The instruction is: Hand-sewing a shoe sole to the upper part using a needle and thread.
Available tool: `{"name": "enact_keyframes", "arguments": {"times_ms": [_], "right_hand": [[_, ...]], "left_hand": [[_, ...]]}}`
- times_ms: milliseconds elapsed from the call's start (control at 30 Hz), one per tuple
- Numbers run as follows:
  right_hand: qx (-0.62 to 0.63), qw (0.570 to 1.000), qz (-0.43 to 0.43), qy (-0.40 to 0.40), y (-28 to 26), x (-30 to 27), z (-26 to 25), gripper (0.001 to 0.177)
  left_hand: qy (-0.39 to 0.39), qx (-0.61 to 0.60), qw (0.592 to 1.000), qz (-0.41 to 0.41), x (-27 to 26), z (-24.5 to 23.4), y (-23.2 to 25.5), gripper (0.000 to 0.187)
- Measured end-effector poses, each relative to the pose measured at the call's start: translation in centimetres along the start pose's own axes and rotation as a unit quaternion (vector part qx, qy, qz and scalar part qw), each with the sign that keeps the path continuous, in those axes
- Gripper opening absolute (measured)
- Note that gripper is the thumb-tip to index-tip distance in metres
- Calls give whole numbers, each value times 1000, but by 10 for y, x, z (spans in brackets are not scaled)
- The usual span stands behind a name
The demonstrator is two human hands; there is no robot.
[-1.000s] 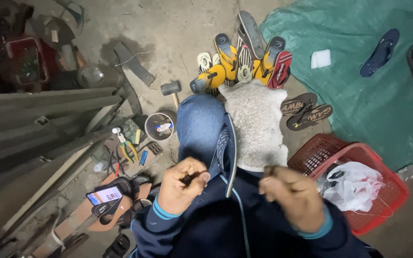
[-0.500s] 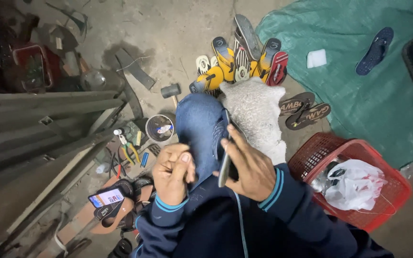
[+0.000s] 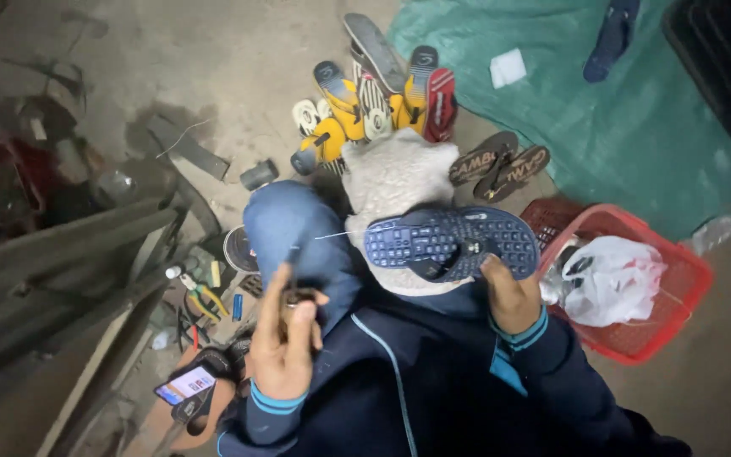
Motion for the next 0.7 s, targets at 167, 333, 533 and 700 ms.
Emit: {"name": "enact_keyframes", "arguments": {"times_ms": [167,333,533,700], "right_hand": [[-165,983,-80,10,17,-15,-3,20],[-103,995,-12,-7,-8,-2,-6,16],[101,987,71,-98,-29,17,-3,33],[-35,997,34,-57,-15,5,-6,44]], "left_hand": [[-101,187,977,27,18,37,30,38],[-150,223,963,2,29,53,42,34],[-171,278,945,8,38,63,55,31],[-171,311,933,59,47,72,67,31]]}}
Point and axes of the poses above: each hand's wrist, its own x-axis towards the middle knuckle, its own z-axis out of the palm, y = z × x, the point moved 4 cm from there along x, towards the middle knuckle, and after that the axes turned 15 degrees about -x, right-handed, at the moved point
